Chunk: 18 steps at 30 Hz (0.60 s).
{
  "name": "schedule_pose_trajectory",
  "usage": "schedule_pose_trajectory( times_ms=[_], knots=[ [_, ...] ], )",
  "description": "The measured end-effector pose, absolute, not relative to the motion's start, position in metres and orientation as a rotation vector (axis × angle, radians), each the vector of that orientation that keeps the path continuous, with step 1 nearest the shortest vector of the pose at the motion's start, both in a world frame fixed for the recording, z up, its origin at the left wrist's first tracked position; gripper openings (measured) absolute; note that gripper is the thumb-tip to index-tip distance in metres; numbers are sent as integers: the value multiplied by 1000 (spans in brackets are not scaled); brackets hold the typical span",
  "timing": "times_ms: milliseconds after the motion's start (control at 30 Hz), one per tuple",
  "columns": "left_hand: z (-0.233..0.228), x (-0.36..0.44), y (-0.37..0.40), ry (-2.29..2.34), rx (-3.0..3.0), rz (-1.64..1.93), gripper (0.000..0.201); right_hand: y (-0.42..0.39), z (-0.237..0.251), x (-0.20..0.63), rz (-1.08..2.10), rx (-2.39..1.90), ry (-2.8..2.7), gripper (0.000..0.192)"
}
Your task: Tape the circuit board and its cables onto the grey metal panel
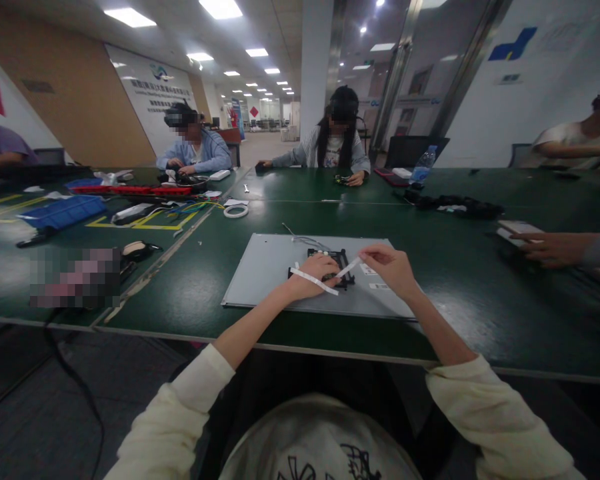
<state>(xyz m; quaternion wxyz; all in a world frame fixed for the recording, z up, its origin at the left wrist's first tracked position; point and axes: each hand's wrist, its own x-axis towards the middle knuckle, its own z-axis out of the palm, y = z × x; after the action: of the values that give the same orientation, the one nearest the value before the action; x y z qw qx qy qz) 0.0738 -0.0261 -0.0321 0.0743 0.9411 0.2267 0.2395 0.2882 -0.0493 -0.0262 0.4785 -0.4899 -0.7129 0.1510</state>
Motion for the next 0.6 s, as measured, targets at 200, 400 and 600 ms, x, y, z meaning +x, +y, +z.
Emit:
schedule_pose_trajectory(
  times_ms=[200,400,600],
  knots=[
    [-27,76,-36,749,2805,695,29,-48,-27,290,226,-1292,-1737,28],
    [-31,81,-40,897,2977,521,33,-45,-36,289,107,-1386,-1876,23],
    [-35,82,-41,904,3004,460,32,-43,-42,290,45,-1408,-2010,20]
  ],
)
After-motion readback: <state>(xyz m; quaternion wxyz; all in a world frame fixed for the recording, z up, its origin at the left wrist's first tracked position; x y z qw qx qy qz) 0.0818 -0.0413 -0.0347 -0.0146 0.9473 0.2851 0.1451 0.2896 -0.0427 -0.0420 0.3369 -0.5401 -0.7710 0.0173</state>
